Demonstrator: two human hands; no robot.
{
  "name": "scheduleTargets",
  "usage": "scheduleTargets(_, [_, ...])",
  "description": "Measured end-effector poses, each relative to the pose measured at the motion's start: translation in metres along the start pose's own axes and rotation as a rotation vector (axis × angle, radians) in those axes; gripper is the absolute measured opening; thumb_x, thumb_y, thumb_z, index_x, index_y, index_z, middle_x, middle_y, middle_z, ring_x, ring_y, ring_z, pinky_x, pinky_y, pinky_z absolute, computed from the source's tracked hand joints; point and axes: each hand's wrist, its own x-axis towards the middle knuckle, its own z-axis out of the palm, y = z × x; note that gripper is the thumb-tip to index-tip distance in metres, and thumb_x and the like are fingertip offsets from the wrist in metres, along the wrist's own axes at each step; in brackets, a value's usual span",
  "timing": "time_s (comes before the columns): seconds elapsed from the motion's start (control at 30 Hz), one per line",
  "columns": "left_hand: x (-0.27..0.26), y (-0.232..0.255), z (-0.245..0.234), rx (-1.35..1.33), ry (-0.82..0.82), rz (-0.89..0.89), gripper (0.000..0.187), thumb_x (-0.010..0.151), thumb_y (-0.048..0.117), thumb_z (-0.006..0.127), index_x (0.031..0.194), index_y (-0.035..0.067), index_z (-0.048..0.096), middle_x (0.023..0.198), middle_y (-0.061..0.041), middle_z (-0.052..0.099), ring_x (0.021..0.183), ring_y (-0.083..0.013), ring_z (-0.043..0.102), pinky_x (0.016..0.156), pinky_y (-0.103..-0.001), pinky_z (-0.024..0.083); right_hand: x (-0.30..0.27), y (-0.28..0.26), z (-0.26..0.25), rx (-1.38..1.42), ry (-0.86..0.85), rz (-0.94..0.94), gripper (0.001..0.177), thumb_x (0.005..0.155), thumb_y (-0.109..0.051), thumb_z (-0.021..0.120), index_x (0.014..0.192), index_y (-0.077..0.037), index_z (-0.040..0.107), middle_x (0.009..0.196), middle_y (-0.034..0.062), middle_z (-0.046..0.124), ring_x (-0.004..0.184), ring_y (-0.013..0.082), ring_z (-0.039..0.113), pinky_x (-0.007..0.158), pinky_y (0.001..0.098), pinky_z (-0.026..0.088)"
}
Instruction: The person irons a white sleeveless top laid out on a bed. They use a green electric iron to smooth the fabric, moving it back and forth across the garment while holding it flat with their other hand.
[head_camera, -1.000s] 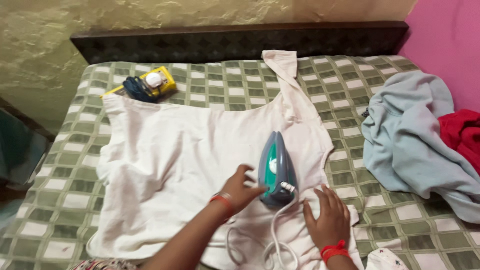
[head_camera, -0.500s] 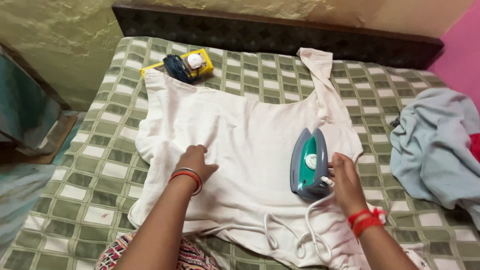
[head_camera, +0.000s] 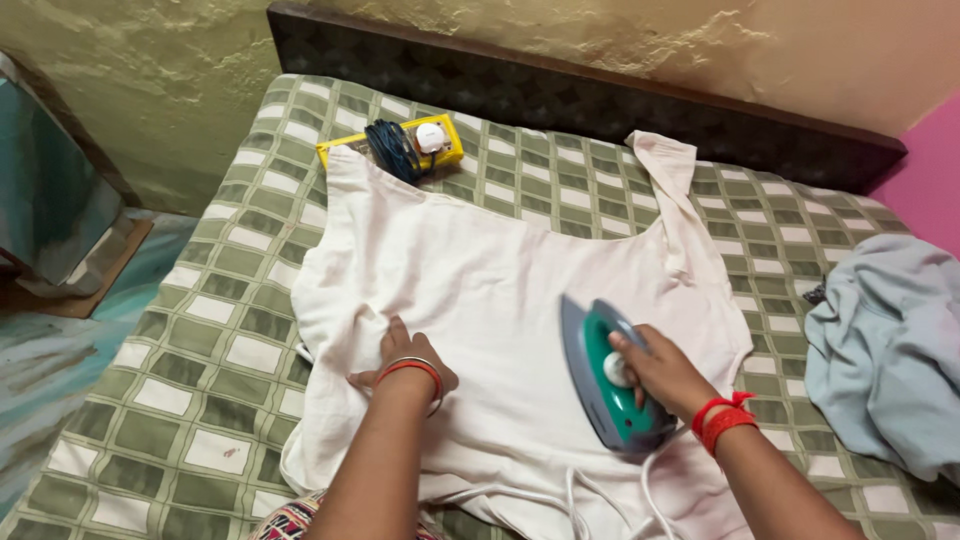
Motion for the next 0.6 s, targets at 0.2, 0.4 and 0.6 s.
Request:
scheduleTargets(0.2, [-0.009,0.010,0.003,0.037,-0.036,-0.036,0.094,0.085,0.024,0.072,0.163,0.012,0.021,0.174,-0.004,-0.013,0.160,-0.0209,-0.005,0.116,-0.078,0.014,-0.008,-0.048,0.035,-0.419,-0.011,-0.052,0.044,0.092,-0.049,0.060,0.111,-0.009,0.066,0.070,0.0128,0.074,0.053,0.0250,0.067,0.054,0.0366,0.055])
scheduleTargets(0.4, [-0.011,0.012,0.002,0.027,-0.025,-0.035,0.089,0.089,0.025,0.067,0.163,0.009,0.020,0.174,-0.007,-0.011,0.160,-0.0230,-0.006,0.116,-0.077,0.015,0.016,-0.073,0.066,-0.574,0.213,-0.180,0.049,0.095,-0.053,0.055,0.111,-0.008,0.065,0.082,0.0218,0.075,0.078,0.0394,0.075,0.071,0.0468,0.057])
scheduleTargets(0.6, [-0.001,0.013,0.007,0.065,-0.005,-0.034,0.087,0.093,0.028,0.063,0.163,0.009,0.017,0.174,-0.008,-0.009,0.160,-0.0222,-0.004,0.118,-0.074,0.014,0.050,-0.091,0.092,-0.582,0.365,-0.054,0.050,0.099,-0.053,0.054,0.116,-0.006,0.061,0.092,0.0258,0.072,0.089,0.0444,0.071,0.077,0.0519,0.056])
